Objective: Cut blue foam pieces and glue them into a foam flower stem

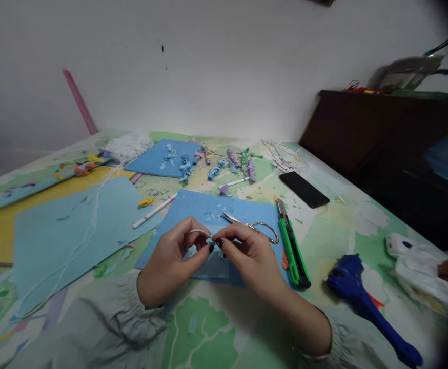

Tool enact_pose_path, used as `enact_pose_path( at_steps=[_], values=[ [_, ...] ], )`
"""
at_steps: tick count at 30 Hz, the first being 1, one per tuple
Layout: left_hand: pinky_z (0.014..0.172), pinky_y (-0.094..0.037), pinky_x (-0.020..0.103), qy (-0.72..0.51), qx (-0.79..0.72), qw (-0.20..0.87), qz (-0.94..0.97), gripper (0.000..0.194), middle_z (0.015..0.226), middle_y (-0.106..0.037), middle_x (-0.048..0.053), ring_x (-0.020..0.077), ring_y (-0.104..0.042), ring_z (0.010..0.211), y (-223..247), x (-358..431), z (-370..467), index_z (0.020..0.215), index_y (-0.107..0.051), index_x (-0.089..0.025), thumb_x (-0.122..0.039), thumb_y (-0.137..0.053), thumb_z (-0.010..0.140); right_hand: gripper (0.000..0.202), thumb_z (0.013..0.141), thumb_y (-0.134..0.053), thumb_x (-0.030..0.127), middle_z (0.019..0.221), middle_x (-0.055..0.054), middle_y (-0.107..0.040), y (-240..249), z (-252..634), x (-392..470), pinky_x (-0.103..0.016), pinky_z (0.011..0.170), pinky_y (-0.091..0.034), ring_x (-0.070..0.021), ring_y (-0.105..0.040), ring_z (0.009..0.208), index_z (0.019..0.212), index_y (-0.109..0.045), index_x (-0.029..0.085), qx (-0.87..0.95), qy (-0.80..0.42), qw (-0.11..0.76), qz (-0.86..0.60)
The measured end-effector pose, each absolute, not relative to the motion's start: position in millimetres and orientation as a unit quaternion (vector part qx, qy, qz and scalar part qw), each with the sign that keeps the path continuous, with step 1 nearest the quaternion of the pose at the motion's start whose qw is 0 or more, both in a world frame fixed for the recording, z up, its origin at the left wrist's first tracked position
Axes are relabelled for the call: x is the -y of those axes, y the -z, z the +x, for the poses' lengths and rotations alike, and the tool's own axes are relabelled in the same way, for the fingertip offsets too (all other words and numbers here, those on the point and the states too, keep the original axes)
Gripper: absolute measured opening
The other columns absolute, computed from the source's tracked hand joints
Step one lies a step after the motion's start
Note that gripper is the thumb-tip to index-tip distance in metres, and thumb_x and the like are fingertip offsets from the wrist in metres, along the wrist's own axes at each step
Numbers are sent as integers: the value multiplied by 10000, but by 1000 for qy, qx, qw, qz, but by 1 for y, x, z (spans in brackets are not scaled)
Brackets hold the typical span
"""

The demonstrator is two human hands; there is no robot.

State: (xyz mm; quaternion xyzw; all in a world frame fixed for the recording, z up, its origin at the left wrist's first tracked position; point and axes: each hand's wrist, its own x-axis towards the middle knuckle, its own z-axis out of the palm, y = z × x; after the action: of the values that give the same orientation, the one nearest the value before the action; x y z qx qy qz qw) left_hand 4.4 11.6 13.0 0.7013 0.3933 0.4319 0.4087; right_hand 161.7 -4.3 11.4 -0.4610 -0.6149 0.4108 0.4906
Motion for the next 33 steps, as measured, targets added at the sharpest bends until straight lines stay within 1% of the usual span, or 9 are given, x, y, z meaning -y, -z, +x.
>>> enact_pose_path(
  at_steps=[7, 9, 16, 20, 28, 33],
  values=[
    [676, -422, 241, -433, -395, 418, 694, 57, 731, -526, -7, 129, -519, 728, -13, -12, 5, 768, -523, -170, -148, -572, 746, 137, 790, -542, 139, 789, -14, -643, -9, 161, 5, -248, 629, -445, -136, -575, 741, 788, -665, 201, 614, -414, 493, -456],
    [665, -422, 243, -435, -398, 421, 689, 60, 729, -535, -4, 130, -521, 718, -15, -11, 5, 764, -526, -168, -149, -577, 738, 127, 789, -545, 138, 803, -18, -642, -8, 162, 5, -256, 641, -453, -142, -581, 757, 802, -655, 199, 629, -396, 493, -452],
    [667, -428, 246, -445, -392, 424, 685, 73, 722, -520, -7, 133, -524, 724, -16, -10, 4, 713, -496, -174, -144, -560, 733, 137, 763, -580, 93, 796, -22, -625, -7, 166, 7, -243, 660, -453, -129, -580, 714, 841, -641, 188, 735, -207, 481, -431],
    [670, -431, 244, -441, -393, 413, 693, 55, 721, -523, -5, 130, -527, 726, -16, -10, 4, 725, -503, -171, -141, -548, 736, 141, 792, -544, 91, 782, -37, -627, -6, 166, 6, -233, 638, -457, -128, -590, 692, 846, -644, 175, 760, -147, 481, -412],
    [658, -430, 230, -439, -386, 400, 705, 68, 721, -518, -14, 118, -526, 721, -12, -11, 4, 729, -493, -178, -135, -541, 752, 135, 799, -522, 70, 739, -34, -617, -4, 165, 7, -217, 619, -439, -115, -575, 660, 831, -631, 142, 769, -132, 476, -406],
    [665, -436, 239, -432, -383, 397, 714, 39, 742, -537, -6, 121, -531, 728, -10, -11, 4, 781, -523, -170, -152, -552, 764, 130, 800, -495, 71, 695, -28, -584, -4, 163, 7, -228, 614, -421, -127, -554, 667, 800, -606, 138, 773, -102, 474, -409]
  ],
)
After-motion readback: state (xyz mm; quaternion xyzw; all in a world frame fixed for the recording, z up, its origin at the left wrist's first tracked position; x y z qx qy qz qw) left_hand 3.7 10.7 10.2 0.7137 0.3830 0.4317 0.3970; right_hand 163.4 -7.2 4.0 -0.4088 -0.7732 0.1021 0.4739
